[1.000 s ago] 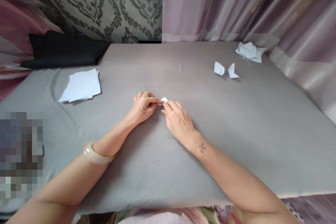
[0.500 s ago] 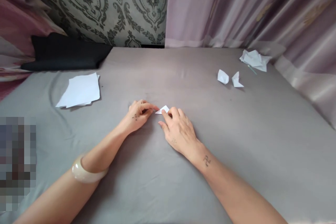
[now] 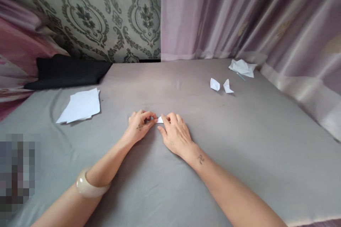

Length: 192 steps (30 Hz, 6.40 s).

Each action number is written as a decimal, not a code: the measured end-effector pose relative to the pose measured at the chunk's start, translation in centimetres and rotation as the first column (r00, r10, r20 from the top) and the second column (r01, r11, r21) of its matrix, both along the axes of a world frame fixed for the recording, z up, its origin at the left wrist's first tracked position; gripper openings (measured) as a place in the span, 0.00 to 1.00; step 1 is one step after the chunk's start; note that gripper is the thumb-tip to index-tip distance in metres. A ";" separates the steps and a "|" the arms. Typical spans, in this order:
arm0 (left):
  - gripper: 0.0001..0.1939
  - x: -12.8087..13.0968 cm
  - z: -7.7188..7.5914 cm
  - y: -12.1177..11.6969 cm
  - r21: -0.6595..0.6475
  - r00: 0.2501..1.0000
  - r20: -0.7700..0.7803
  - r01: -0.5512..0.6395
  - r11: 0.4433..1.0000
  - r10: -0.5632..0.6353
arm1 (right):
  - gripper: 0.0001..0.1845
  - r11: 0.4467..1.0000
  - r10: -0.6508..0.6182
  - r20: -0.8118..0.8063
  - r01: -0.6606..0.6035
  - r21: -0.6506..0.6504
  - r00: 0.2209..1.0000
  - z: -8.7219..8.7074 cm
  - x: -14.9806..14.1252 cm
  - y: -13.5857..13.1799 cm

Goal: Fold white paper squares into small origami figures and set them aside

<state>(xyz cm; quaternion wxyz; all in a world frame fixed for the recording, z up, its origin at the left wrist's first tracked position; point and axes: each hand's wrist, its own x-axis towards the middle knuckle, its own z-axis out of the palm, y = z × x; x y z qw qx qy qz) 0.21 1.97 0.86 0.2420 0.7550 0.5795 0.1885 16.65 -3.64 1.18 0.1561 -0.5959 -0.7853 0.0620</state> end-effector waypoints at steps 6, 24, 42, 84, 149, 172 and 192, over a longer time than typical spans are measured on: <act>0.08 0.2 0.0 -0.1 0.004 1.000 0.007 -0.012 1.000 0.012 | 0.21 0.999 0.035 -0.017 -0.034 0.017 0.999 0.1 0.1 0.6; 0.07 0.3 0.5 0.1 -0.052 0.999 -0.011 -0.053 0.997 0.052 | 0.21 0.998 0.061 0.096 -0.060 -0.003 0.994 1.0 2.4 -1.8; 0.13 0.2 -0.6 -0.7 0.056 1.000 0.027 -0.009 0.998 0.007 | 0.18 0.987 -0.159 -0.216 0.160 -0.009 0.964 -0.2 1.3 0.9; 0.09 1.6 1.5 -3.5 -0.409 0.387 0.868 0.201 0.890 0.311 | 0.04 0.957 -0.053 -0.646 0.224 0.186 0.762 3.5 0.1 -2.4; 0.11 -0.1 2.2 -2.9 -0.513 0.513 0.828 0.529 0.676 0.227 | 0.13 0.786 -0.283 -0.820 -0.370 -0.495 0.497 3.5 3.6 -0.8; 0.15 -0.5 2.3 -2.5 -0.605 0.555 0.786 0.597 0.527 0.272 | 0.15 0.692 -0.351 -0.796 -0.436 -0.575 0.493 3.4 3.4 -1.0; 0.11 -0.4 2.5 -2.9 -0.432 0.612 0.790 0.514 0.741 0.036 | 0.14 0.792 -0.236 -0.775 -0.346 -0.503 0.586 3.2 3.4 -1.0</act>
